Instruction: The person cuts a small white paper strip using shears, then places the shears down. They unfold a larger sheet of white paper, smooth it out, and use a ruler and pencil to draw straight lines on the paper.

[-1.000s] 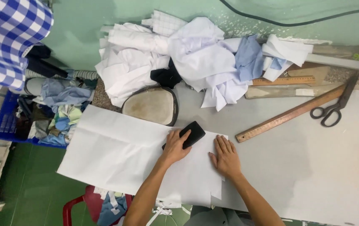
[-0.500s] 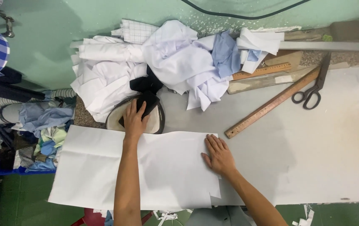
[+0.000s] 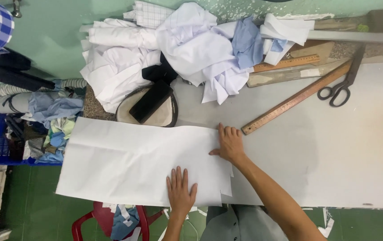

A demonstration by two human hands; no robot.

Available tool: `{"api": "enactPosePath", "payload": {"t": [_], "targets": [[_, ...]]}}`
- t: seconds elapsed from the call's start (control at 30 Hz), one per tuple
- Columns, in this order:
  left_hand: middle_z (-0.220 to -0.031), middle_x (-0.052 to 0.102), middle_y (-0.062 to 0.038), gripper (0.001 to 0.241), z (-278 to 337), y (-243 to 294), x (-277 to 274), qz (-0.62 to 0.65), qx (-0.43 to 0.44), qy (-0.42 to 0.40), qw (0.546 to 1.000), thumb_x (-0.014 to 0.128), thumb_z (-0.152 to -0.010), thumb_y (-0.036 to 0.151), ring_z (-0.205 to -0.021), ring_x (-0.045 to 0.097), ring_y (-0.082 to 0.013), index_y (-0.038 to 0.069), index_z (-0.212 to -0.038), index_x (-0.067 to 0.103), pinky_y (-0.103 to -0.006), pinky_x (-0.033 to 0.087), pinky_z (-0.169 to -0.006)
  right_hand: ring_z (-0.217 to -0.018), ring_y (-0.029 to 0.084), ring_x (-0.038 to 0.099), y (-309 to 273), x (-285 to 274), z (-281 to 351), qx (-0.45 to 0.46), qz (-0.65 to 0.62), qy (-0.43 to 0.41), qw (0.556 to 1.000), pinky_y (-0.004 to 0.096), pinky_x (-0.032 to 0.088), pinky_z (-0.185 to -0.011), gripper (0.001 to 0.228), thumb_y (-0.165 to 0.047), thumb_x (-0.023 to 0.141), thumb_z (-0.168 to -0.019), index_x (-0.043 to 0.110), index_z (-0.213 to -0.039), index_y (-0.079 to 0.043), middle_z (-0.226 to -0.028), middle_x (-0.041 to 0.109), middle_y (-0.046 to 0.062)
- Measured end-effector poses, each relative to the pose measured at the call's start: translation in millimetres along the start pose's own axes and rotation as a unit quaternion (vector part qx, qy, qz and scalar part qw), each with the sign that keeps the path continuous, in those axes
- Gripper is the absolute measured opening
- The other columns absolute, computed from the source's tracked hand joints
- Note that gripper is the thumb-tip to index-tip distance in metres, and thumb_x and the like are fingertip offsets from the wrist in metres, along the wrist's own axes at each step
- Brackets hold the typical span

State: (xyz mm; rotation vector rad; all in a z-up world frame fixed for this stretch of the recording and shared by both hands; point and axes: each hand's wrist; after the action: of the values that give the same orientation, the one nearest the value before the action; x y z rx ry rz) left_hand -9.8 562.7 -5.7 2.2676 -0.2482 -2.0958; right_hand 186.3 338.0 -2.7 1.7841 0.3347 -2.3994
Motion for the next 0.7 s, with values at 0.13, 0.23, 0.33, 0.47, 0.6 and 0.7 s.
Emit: {"api": "enactPosePath", "payload": {"t": [0.13,0.23,0.33,0.47,0.6,0.7], "targets": [[-0.166,0.026,-0.016,0.068,0.3,2.5,-6.9,0.001,-0.002,-0.005,1.0,0.046,-0.1,0.05,-0.155,0.02,-0.0355,0.01,-0.155,0.037,-0.0547,0.015,-0.124,-0.083,0.03,0.069,-16.4,18.0,-4.8,-0.007,-0.099,-0.079,0.992,0.04,0.041,-0.09,0.044,-0.05,0.076,-0.087,0.056,-0.104,-0.014,-0.088,0.074,0.008],[-0.167,0.023,-0.017,0.07,4.3,10.6,-7.2,0.006,-0.009,0.019,1.0,0.046,-0.102,0.05,-0.155,0.02,-0.0346,0.011,-0.158,0.033,-0.0541,0.014,-0.125,-0.063,0.036,0.063,-18.1,-28.3,17.6,-0.092,-0.255,0.04,0.962,0.048,0.048,-0.052,0.017,-0.022,0.063,-0.1,0.068,-0.097,-0.007,-0.081,0.066,0.01],[-0.168,0.02,-0.022,0.073,4.9,36.3,-9.5,-0.016,-0.085,0.092,0.992,0.043,-0.101,0.051,-0.155,0.021,-0.0406,0.008,-0.159,0.03,-0.0636,0.019,-0.121,-0.047,0.028,0.048,16.7,-164.2,48.9,-0.218,-0.336,0.154,0.903,0.042,0.039,-0.046,0.028,-0.018,0.064,-0.102,0.049,-0.08,-0.01,-0.058,0.054,0.007],[-0.17,0.012,-0.019,0.067,-21.6,102.1,1.8,0.05,-0.072,0.184,0.979,0.043,-0.105,0.042,-0.158,0.009,-0.0405,0.01,-0.161,0.025,-0.0635,0.006,-0.126,-0.06,0.02,0.06,111.5,-286.4,75.2,-0.259,-0.369,0.273,0.85,0.035,0.048,-0.058,0.014,-0.017,0.071,-0.099,0.069,-0.099,-0.003,-0.074,0.066,0.005],[-0.168,0.013,-0.022,0.072,-75.7,160.6,36.7,0.014,-0.177,-0.041,0.983,0.035,-0.103,0.059,-0.156,0.007,-0.0403,0.014,-0.16,0.03,-0.0595,-0.005,-0.124,-0.079,0.015,0.061,184.7,-268.2,56.6,-0.217,-0.591,0.059,0.775,0.036,0.057,-0.076,0.021,-0.017,0.065,-0.097,0.072,-0.105,0.001,-0.08,0.073,0.012],[-0.17,0.014,-0.017,0.071,-94.3,176.6,10.6,-0.034,-0.193,-0.119,0.973,0.029,-0.103,0.062,-0.157,0.01,-0.0362,0.021,-0.161,0.028,-0.0567,0.001,-0.124,-0.112,0.042,0.067,238.5,-177.5,13.8,-0.046,-0.69,-0.085,0.718,0.055,0.054,-0.099,0.1,-0.077,0.022,-0.098,0.046,-0.148,0.005,-0.121,0.066,0.035]]}}
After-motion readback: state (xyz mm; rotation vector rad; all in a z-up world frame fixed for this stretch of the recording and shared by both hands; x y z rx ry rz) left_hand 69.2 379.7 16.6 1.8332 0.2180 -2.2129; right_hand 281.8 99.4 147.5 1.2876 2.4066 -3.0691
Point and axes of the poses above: each hand's wrist, its own z-axis away from the middle knuckle, its own x-axis out of the palm, y = z × x
